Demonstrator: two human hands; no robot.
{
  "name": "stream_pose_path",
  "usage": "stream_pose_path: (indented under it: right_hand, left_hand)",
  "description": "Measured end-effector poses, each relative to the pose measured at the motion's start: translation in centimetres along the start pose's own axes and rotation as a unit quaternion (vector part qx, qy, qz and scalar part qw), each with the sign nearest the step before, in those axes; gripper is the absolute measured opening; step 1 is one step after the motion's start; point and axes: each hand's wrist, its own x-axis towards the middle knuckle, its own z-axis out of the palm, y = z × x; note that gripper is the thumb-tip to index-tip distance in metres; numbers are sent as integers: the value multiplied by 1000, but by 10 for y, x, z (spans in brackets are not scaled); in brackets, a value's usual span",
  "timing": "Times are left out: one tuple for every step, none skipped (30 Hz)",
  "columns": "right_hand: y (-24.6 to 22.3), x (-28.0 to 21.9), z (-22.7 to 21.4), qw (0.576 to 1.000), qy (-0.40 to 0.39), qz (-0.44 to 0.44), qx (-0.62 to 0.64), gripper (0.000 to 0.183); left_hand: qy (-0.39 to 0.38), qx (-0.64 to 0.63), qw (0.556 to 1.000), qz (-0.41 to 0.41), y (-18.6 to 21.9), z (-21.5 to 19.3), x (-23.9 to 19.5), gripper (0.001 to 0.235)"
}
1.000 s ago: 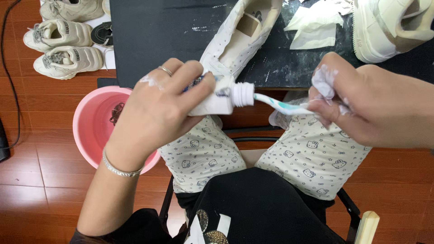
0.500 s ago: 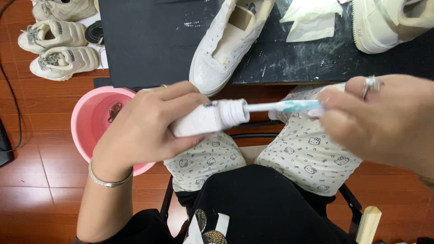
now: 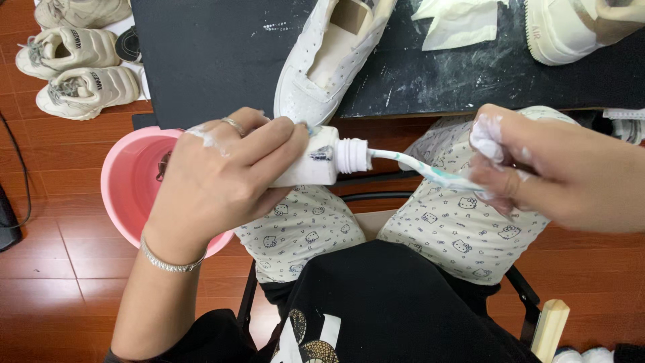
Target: The person scrubs a white sneaker with a toothbrush and cleaning solution, focusing on the upper, sole, and heel. They apply more solution from a bottle, wipe the shoe with a cloth, and continue scrubbing different areas.
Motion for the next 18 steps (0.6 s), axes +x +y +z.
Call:
stream_pose_path:
  right_hand:
    - [7,0,-4,996,-20,41,75,22]
    - [14,0,-5,984,-40,83,151,23]
    - [19,-1,-4,972,-42,105,205,22]
    - [25,0,1,957,-44,127,258,22]
    - [29,1,6,937,-47,148,312,22]
    - [32,1,12,929,-43,112,351,22]
    - [34,0,20,917,-38,77,389,25]
    - [35,-1,28,903,-35,42,426,30]
    - [34,-1,36,876,-40,39,480,29]
    - [34,0,44,846,-45,34,530,27]
    - [34,1,50,814,-50,30,578,27]
    - [33,-1,55,822,-41,39,567,28]
    - [32,-5,58,830,-32,49,555,31]
    - [31,-6,60,837,-23,58,543,36]
    - [28,-10,59,903,19,45,427,28]
    - [25,-16,57,951,65,30,300,21]
    - [22,-19,56,980,109,16,167,19]
    - [18,-21,56,986,137,39,80,20]
  left_hand:
    - [25,42,999,20,0,-2,2,45]
    - [49,83,995,40,1,-4,3,40]
    - [74,123,988,61,2,-4,5,35]
    - [86,154,982,74,2,-4,7,30]
    - [97,185,974,87,2,-3,8,25]
    - [112,217,965,100,2,-2,9,20]
    - [122,231,960,104,0,-1,10,20]
    - [131,244,955,106,-2,1,10,20]
    - [141,257,950,108,-3,1,9,20]
    - [143,256,949,111,-4,1,7,20]
    - [146,255,949,115,-5,1,6,20]
    - [146,252,949,118,-5,1,4,21]
    - [136,218,961,105,-4,2,2,22]
    - [127,183,971,92,-4,3,1,23]
    - [117,148,979,79,-4,4,-1,25]
    - [101,99,988,54,-5,4,-1,30]
    - [84,50,995,30,-6,4,-2,35]
    - [67,1,998,2,-7,3,-4,40]
